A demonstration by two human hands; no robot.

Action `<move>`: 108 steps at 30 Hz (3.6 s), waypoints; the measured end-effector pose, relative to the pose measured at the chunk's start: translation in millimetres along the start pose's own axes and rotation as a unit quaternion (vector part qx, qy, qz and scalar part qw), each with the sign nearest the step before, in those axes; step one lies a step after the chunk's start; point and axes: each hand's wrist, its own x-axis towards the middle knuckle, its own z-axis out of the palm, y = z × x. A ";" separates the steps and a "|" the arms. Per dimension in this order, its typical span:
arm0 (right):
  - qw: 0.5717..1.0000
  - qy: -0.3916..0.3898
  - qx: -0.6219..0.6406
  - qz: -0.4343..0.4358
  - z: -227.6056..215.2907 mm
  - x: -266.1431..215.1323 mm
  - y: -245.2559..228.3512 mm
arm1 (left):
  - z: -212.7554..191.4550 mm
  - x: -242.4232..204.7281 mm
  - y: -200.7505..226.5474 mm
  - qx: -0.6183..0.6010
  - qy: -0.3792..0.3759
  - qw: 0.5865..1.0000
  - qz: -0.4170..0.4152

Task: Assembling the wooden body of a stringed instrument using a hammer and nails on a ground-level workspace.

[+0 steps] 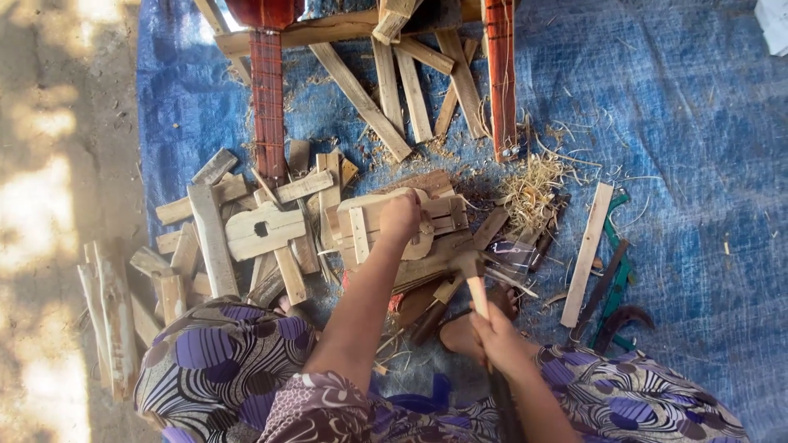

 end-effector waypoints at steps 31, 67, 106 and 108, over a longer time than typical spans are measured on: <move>0.972 0.063 -0.225 -0.025 48.2 85.3 19.1 | 99.2 60.3 -76.1 0.009 0.085 0.987 0.138; 0.972 0.151 -0.154 -0.097 57.8 78.6 20.6 | 77.5 35.3 -68.4 -0.040 0.067 0.983 0.168; 0.899 0.180 -0.326 -0.231 49.4 101.4 -38.3 | 81.8 45.7 -64.7 -0.006 0.217 0.956 0.196; 0.887 0.200 -0.337 -0.243 53.3 100.6 -35.5 | 85.4 47.7 -67.0 -0.006 0.218 0.955 0.202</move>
